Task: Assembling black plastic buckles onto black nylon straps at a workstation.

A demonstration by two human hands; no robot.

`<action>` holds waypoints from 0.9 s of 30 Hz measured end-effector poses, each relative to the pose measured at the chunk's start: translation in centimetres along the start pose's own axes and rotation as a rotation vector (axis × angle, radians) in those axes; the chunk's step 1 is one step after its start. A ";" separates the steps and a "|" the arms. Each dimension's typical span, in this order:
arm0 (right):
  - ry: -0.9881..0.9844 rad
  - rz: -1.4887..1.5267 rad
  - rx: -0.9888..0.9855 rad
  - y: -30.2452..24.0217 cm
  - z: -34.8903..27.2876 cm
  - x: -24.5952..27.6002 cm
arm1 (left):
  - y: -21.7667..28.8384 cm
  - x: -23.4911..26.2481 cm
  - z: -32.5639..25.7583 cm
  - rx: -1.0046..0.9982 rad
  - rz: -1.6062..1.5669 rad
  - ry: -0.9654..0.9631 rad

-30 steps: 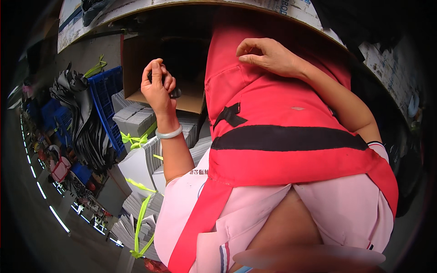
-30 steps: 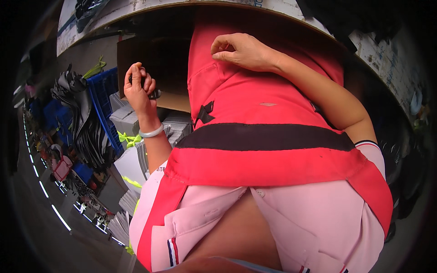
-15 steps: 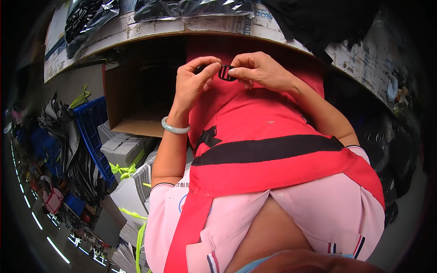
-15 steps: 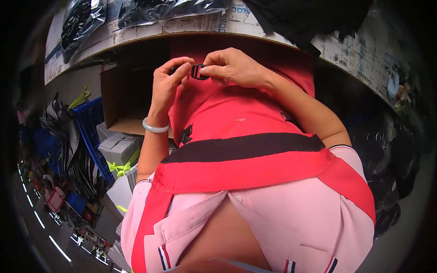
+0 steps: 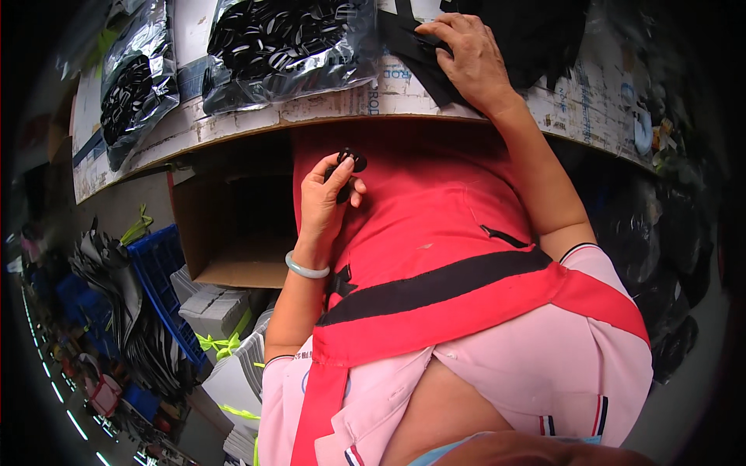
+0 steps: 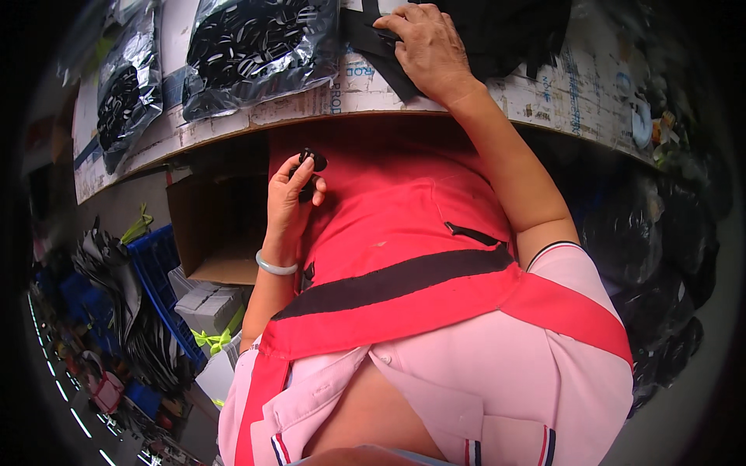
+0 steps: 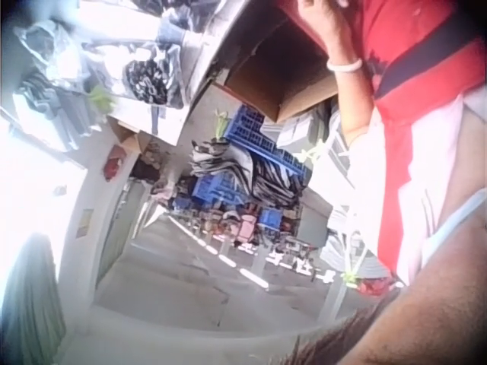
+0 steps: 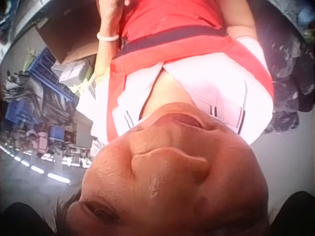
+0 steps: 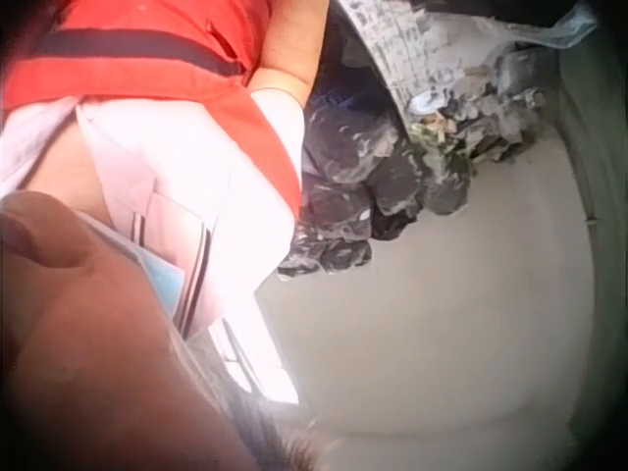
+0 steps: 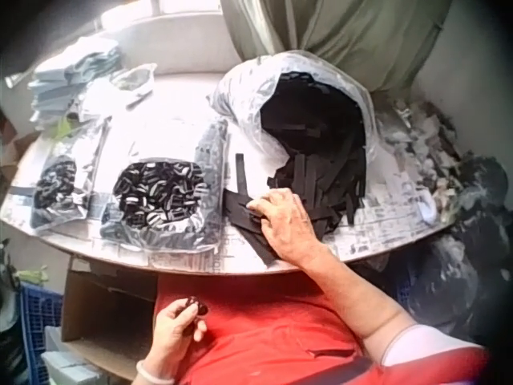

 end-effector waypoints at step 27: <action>-0.673 1.421 -1.186 -10.7 -5.4 1.5 | 1.1 -2.1 -0.2 -0.799 0.734 0.117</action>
Point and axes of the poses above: each hand's wrist, its own z-axis towards the middle knuckle, its own x-axis out of the back of the hand, y = z × x, the point moved 1 cm from there along z, towards the middle knuckle, and after that the axes turned 7 degrees about y, right-handed, at the moved point
